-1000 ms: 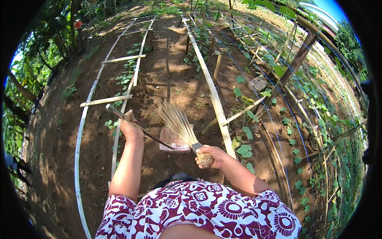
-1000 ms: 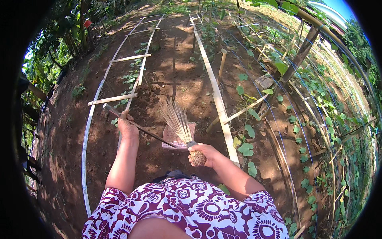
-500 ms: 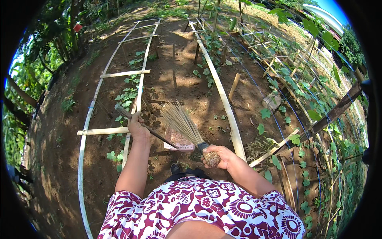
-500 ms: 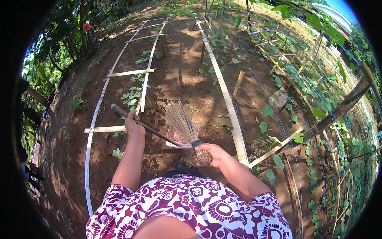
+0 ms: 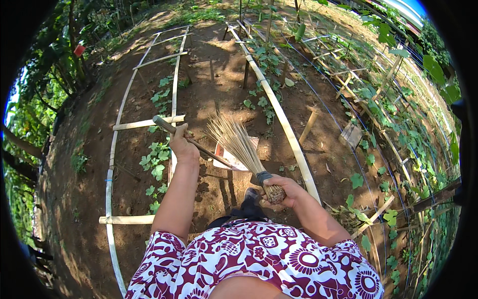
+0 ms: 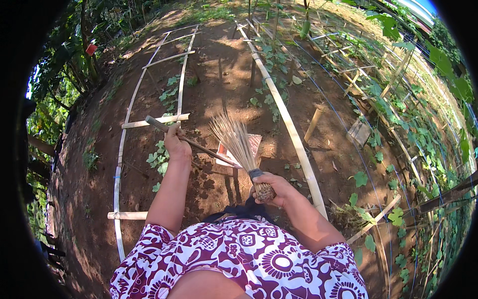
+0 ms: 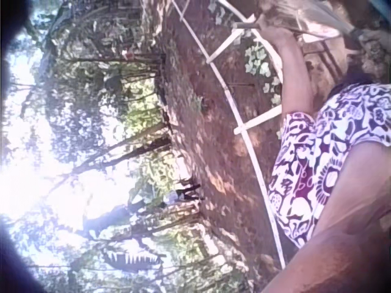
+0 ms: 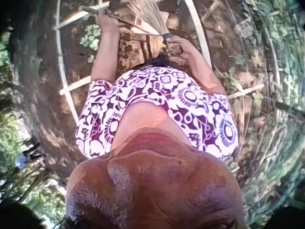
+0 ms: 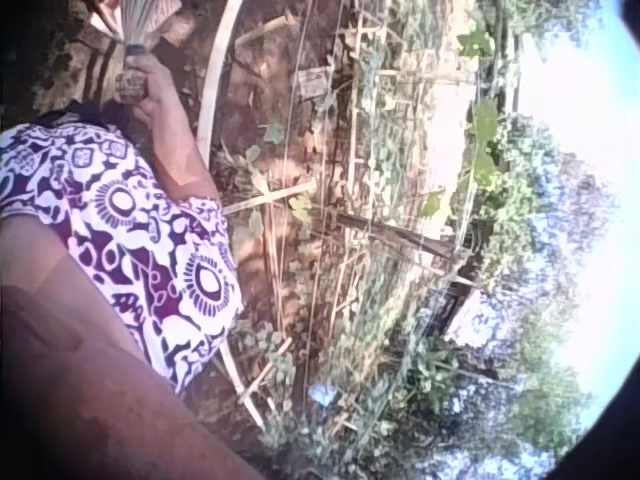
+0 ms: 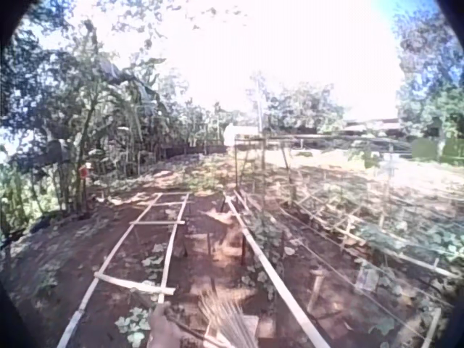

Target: The person sweeps dry leaves and debris from a garden path using a broom and dustpan, then empties the collected debris into a blue bucket. The person repeats this process across multiple sections of the garden.

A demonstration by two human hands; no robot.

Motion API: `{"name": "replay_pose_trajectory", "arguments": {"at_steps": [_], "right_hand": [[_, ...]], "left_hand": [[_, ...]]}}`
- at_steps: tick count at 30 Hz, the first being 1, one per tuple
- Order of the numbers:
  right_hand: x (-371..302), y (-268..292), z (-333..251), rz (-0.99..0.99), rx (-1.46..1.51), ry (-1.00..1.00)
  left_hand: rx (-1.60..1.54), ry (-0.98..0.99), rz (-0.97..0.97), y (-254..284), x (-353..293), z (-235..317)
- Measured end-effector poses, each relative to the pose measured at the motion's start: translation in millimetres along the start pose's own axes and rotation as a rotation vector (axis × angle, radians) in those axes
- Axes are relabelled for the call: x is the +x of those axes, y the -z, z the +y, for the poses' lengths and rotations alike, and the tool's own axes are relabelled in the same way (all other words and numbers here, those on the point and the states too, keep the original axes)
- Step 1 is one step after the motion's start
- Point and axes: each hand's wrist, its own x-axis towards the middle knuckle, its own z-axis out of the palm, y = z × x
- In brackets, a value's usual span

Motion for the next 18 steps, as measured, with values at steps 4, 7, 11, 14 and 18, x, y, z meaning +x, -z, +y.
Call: {"name": "replay_pose_trajectory", "arguments": {"at_steps": [4, 7, 11, 14, 18], "right_hand": [[83.5, 11.0, -67.2, -0.010, 0.023, -0.037], [138.8, 6.5, -124.7, 0.069, 0.015, -0.073], [202.3, 11.9, -203.1, 0.016, -0.075, -0.065], [246.4, 7.3, -252.3, 0.006, -0.131, -0.047], [299.8, -4.0, -318.7, -0.004, -0.181, -0.075]], "left_hand": [[0.011, -0.005, 0.041, -25.0, 85.8, -41.3], [0.008, -0.005, 0.014, -55.3, 146.9, -63.5], [0.020, -0.024, 0.031, -85.1, 228.8, -95.8], [0.039, -0.067, 0.062, -94.2, 276.4, -116.3], [0.001, -0.107, 0.044, -104.8, 342.2, -130.3]]}}
